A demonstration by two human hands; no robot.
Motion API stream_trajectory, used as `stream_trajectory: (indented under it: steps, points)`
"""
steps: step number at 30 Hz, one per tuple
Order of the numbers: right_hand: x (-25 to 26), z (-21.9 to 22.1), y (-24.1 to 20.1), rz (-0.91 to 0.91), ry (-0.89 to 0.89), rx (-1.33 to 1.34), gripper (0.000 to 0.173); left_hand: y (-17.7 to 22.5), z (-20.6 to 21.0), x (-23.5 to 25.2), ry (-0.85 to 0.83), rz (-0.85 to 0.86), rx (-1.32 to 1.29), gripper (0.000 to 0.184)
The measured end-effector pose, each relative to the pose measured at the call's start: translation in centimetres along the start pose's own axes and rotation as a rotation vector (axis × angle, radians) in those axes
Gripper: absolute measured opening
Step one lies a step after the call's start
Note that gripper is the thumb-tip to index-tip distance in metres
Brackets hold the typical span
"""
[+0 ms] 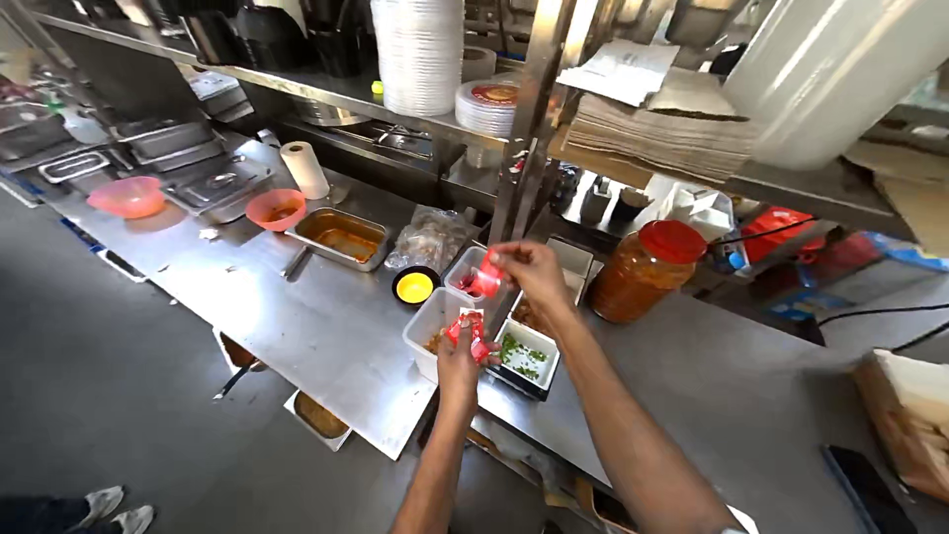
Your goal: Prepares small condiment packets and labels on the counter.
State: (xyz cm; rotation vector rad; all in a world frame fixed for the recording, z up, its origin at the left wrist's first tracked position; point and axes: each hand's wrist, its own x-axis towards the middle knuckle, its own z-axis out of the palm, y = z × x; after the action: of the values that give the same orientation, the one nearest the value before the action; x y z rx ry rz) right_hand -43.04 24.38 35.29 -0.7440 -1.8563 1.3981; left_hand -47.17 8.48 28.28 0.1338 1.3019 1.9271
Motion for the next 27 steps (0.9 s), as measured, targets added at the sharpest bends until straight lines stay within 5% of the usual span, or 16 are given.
stream_trajectory:
  steps: [2, 4, 8, 12, 15, 20, 23, 27]
  points:
    - [4.3, 0.0, 2.4, -0.131, -0.004, -0.253, 0.021, -1.8, 1.0, -1.5, 0.06, 0.018, -0.054, 0.035]
    - [3.9, -0.9, 3.4, -0.077, -0.111, -0.398, 0.03, -2.9, 1.8, -3.2, 0.107, 0.103, -0.022, 0.034]
    - [-10.7, -8.0, 2.8, 0.092, -0.199, -0.055, 0.039, -5.7, 6.2, -6.9, 0.122, 0.289, 0.194, 0.035]
    - [-22.5, -15.4, 9.5, 0.331, 0.005, 0.176, 0.024, -14.3, 14.0, -11.3, -0.045, -0.01, 0.225, 0.039]
    - [-26.3, -24.2, 13.8, 0.437, 0.211, 0.113, 0.029, -22.1, 18.8, -13.6, -0.157, -0.264, 0.239, 0.041]
    - [-31.8, -38.0, 18.5, 0.59, 0.223, -0.15, 0.025, -30.7, 23.2, -15.4, -0.482, -0.472, 0.524, 0.039]
    - [-33.0, -41.8, 20.4, 0.718, 0.209, -0.135, 0.026, -34.1, 24.9, -15.1, -0.552, -0.496, 0.626, 0.039]
    - [-32.4, -41.6, 22.2, 0.723, 0.126, -0.057, 0.029, -36.4, 26.6, -13.6, -0.495, -0.43, 0.626, 0.035]
